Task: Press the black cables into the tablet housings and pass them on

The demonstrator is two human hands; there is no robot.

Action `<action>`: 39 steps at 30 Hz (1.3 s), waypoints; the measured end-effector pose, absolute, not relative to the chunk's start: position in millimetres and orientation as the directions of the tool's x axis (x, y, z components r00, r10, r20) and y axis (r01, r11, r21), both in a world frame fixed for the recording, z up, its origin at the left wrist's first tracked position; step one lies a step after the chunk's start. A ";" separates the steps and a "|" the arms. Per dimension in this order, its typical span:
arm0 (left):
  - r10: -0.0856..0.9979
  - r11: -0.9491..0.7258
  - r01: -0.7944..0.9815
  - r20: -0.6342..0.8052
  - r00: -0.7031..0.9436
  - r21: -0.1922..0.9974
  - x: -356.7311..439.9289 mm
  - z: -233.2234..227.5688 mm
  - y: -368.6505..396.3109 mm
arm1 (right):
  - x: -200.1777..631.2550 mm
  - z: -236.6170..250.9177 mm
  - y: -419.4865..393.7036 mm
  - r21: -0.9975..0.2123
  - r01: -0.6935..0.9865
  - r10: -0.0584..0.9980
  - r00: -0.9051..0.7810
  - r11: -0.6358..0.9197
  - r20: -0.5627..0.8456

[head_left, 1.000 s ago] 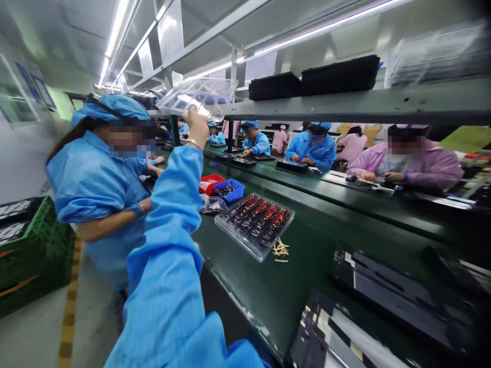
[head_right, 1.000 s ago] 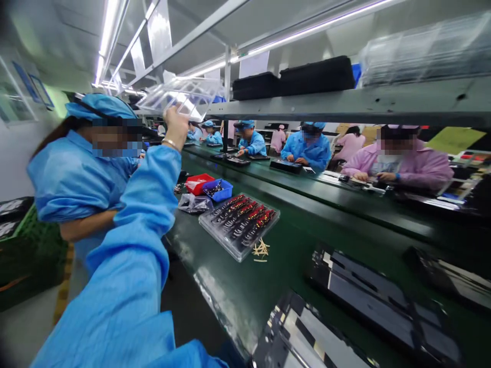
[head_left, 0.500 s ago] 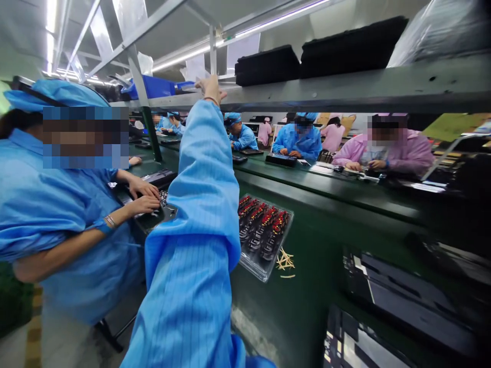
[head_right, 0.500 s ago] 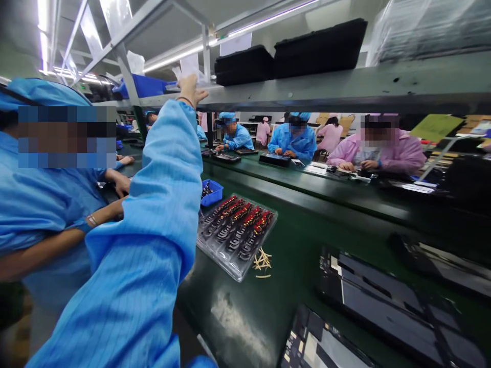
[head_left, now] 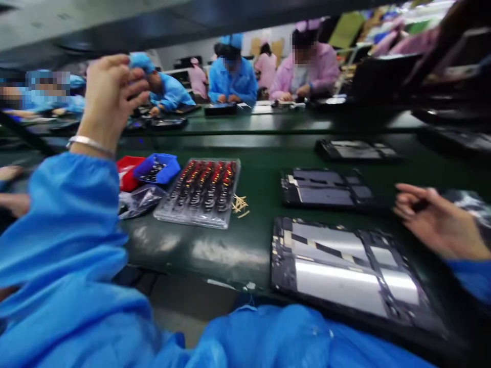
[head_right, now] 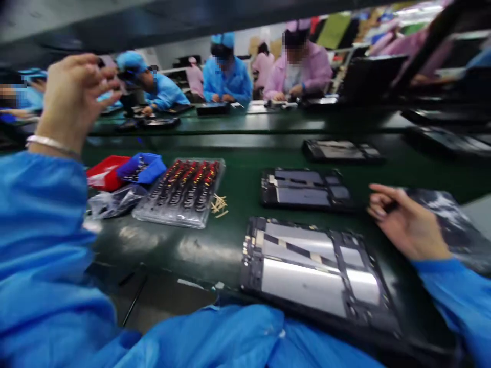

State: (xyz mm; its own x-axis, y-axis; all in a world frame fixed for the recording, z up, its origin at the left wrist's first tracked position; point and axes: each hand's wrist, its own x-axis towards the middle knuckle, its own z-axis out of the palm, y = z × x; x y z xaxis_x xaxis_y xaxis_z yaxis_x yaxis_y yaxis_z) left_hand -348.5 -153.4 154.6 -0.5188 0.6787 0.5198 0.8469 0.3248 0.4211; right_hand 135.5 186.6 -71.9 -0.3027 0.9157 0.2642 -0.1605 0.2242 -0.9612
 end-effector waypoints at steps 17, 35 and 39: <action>1.000 -0.001 0.946 0.004 0.003 -0.323 -164.6 30.9 65.4 | 147.7 -72.4 139.1 -0.915 -0.297 0.900 -0.256 0.275 0.353; 0.986 0.109 0.994 -0.131 -0.105 0.018 -129.2 -38.0 -104.2 | 142.9 -86.5 111.1 -0.950 -0.173 0.827 -0.468 0.261 0.313; 0.992 0.096 0.983 -0.102 -0.080 0.157 -131.5 -43.3 -104.3 | 140.8 -83.5 112.6 -0.961 -0.154 0.834 -0.478 0.229 0.275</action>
